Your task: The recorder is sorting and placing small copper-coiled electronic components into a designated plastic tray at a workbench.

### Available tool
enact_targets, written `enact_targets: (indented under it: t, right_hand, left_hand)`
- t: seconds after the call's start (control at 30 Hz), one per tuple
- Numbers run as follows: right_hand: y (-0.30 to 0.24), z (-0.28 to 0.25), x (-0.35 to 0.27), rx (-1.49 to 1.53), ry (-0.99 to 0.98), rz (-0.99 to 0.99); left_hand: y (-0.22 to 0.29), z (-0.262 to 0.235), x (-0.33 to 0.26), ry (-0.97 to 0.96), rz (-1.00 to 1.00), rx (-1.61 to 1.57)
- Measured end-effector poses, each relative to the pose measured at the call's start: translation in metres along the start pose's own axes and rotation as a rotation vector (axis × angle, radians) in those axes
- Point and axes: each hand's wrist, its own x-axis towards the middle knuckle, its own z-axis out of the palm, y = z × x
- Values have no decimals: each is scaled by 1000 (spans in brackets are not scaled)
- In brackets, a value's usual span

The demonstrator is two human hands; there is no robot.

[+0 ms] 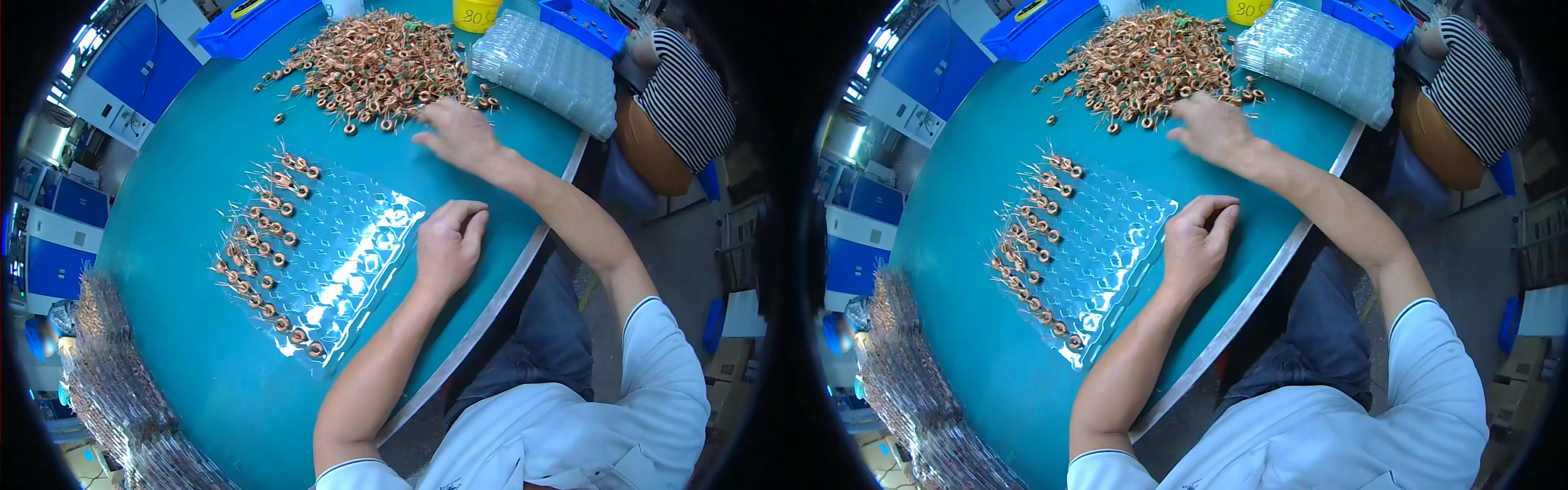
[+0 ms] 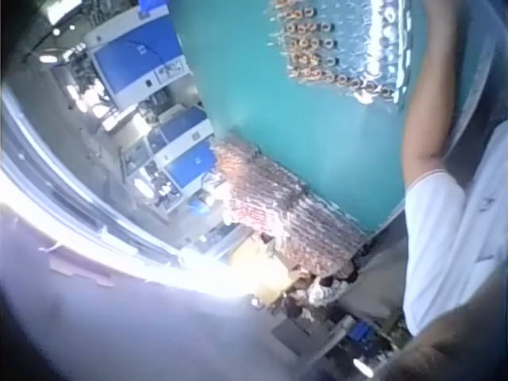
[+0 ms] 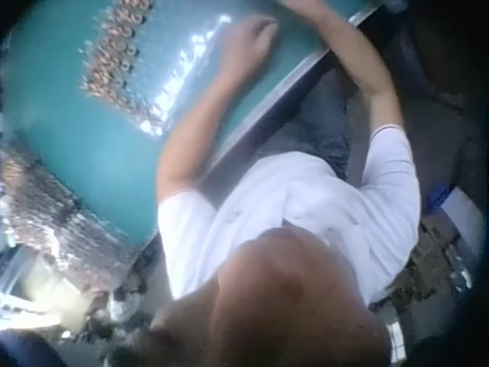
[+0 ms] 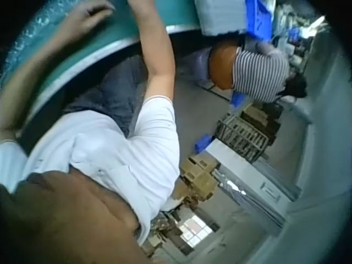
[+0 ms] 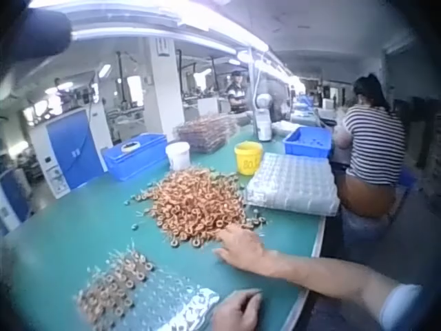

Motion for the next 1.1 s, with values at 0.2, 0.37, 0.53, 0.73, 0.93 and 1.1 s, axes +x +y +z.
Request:
enact_targets:
  t: [0.2,0.37,0.53,0.73,0.93,1.1]
  right_hand:
    - [64,-13,-11,-58,23,136]
    - [69,-15,-3,-35,-72,237]
    - [82,-9,-7,-23,108,40]
    - [74,-33,-11,93,426,-81]
    - [54,-69,-68,433,-166,-119]
    - [52,-77,-102,474,-365,-249]
  left_hand:
    - [5,5,0,-30,-50,15]
    - [7,9,1,-35,-82,18]
    - [10,13,2,-40,-100,-5]
    - [5,15,1,49,-102,-82]
    - [4,14,4,204,-5,-177]
    - [7,15,4,136,-4,52]
